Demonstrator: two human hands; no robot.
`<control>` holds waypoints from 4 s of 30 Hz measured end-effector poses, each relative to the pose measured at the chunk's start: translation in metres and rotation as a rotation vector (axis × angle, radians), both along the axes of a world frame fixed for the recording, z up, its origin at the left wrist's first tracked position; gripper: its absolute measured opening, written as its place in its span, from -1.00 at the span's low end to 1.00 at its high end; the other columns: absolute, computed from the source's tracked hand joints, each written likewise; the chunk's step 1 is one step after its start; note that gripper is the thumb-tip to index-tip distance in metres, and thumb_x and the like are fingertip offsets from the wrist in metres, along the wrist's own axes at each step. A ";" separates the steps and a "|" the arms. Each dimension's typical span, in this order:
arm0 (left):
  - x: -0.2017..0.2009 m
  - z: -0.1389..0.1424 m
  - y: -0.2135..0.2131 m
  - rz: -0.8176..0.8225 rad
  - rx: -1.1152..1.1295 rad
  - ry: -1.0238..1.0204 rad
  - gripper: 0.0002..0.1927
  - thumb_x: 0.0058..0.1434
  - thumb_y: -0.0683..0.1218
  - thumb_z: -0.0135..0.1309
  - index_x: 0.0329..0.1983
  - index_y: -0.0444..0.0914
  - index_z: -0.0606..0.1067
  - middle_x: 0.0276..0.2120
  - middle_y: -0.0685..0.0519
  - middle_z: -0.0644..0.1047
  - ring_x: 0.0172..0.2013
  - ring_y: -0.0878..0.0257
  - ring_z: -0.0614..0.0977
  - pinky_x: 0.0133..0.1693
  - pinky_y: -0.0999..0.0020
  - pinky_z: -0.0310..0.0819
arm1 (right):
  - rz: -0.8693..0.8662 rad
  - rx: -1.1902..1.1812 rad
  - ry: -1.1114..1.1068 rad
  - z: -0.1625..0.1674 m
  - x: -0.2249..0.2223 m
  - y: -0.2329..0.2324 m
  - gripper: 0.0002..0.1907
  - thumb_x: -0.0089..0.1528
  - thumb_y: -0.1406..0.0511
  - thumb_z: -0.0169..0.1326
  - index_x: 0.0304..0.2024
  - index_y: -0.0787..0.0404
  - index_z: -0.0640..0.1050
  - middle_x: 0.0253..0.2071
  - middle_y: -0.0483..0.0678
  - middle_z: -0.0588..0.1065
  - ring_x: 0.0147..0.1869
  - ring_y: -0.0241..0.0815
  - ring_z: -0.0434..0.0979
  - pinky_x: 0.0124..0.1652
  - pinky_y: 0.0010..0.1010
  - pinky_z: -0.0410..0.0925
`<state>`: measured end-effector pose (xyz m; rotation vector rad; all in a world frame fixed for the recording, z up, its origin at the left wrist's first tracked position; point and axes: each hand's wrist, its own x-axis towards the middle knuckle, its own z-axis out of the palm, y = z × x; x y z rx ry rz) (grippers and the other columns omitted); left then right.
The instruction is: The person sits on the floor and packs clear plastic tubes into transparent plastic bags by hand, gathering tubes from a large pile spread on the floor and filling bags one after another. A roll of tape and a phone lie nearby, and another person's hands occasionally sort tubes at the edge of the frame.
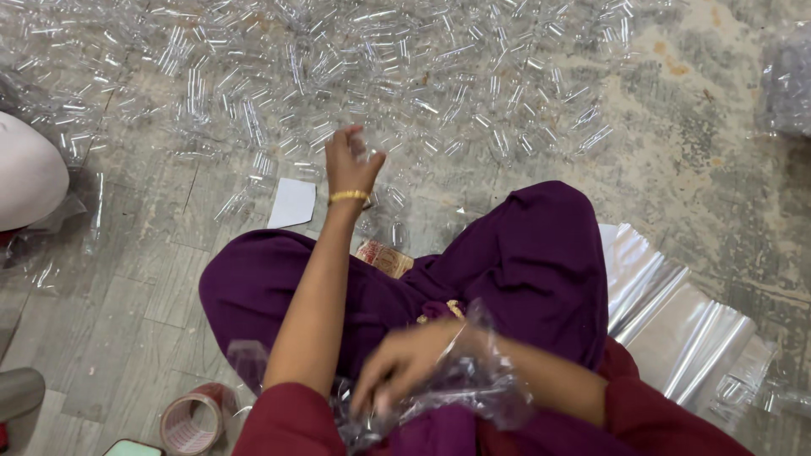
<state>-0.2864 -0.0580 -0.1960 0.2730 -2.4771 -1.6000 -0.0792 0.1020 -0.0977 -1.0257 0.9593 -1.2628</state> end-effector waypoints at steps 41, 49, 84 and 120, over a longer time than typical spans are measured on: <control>-0.031 -0.037 -0.086 0.172 -0.324 -0.390 -0.28 0.13 0.37 0.20 0.08 -0.29 0.51 0.23 -0.23 0.49 0.33 -0.20 0.32 0.40 -0.11 0.16 | -1.484 0.595 1.087 -0.135 -0.147 0.051 -0.79 0.15 0.47 0.14 -0.18 0.15 0.65 -0.08 0.05 0.47 0.08 0.07 0.51 0.10 -0.17 0.41; -0.007 -0.005 -0.009 -0.262 -0.048 -0.141 -0.36 0.15 0.15 0.29 0.15 -0.31 0.40 0.26 -0.36 0.23 0.00 -0.08 0.55 0.05 0.12 0.50 | -1.737 0.542 0.861 -0.126 -0.176 0.090 -0.83 0.22 0.46 0.16 -0.15 0.20 0.67 -0.20 0.02 0.54 -0.21 -0.15 0.59 -0.22 -0.34 0.49; 0.078 -0.025 0.044 -0.649 -0.080 -0.043 -0.28 0.02 -0.12 0.31 0.22 -0.19 0.24 -0.02 -0.26 0.55 -0.01 -0.17 0.63 -0.06 0.05 0.53 | -1.315 0.488 0.287 -0.088 -0.164 0.096 -0.71 0.37 0.27 0.02 0.08 0.25 0.57 -0.22 -0.09 0.65 -0.23 -0.39 0.64 -0.20 -0.52 0.50; 0.068 -0.003 0.044 -0.481 -0.018 -0.075 -0.28 0.10 -0.15 0.31 0.31 -0.21 0.27 0.05 -0.10 0.57 0.04 0.01 0.64 -0.06 0.19 0.57 | -1.367 0.604 0.756 -0.104 -0.160 0.094 -0.78 0.25 0.29 0.17 -0.08 0.20 0.65 -0.12 0.01 0.62 -0.09 -0.12 0.68 -0.07 -0.33 0.51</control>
